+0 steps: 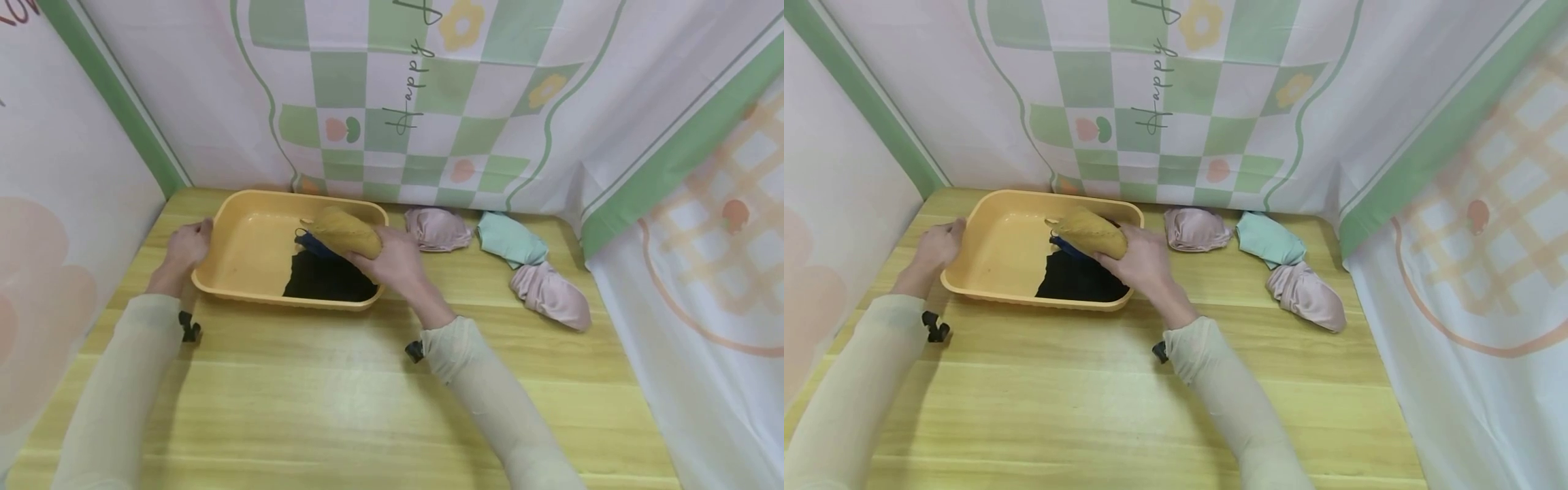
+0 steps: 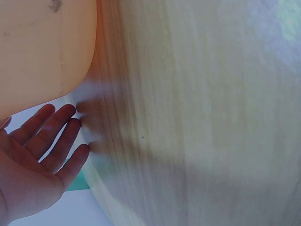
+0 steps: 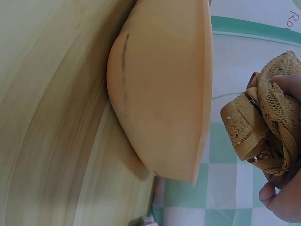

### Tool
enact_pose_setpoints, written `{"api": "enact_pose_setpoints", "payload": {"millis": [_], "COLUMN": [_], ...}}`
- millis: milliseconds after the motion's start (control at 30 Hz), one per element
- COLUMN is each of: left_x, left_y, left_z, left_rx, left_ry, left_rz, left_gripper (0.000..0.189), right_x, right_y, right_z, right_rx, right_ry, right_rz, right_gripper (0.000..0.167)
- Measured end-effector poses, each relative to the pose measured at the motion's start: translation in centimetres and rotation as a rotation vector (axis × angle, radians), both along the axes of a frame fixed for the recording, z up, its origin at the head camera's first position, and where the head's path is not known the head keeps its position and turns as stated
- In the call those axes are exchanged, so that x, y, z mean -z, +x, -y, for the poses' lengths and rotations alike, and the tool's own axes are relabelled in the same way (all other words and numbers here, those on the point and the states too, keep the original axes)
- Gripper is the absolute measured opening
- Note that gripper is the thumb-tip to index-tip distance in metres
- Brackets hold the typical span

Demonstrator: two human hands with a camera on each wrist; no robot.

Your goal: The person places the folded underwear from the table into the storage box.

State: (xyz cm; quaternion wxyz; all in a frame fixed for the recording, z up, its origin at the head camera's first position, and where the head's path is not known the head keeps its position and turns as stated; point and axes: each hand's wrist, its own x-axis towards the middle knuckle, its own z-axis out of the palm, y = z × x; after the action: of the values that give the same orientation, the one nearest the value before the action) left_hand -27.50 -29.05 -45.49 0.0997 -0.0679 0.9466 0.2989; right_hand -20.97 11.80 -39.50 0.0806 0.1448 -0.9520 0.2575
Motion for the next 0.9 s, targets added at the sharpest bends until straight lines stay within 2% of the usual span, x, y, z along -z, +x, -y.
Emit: {"api": "enact_pose_setpoints", "payload": {"millis": [267,600,900], "left_x": [-0.1,0.0,0.0], "left_y": [0.0,0.1,0.0], "left_z": [-0.1,-0.1,-0.1], "left_rx": [-0.016,-0.011,-0.012], "left_ry": [0.011,0.007,0.003], "left_rz": [0.007,0.005,0.001], "left_gripper": [0.084,0.084,0.083], "right_x": [0.1,0.5,1.2], "right_y": [-0.2,-0.4,-0.6], "right_z": [1.1,2.3,2.7], "right_rx": [-0.041,-0.048,-0.088], "right_ry": [0.015,0.108,0.137], "right_rz": [-0.012,0.008,-0.036], "right_gripper": [0.037,0.044,0.043]}}
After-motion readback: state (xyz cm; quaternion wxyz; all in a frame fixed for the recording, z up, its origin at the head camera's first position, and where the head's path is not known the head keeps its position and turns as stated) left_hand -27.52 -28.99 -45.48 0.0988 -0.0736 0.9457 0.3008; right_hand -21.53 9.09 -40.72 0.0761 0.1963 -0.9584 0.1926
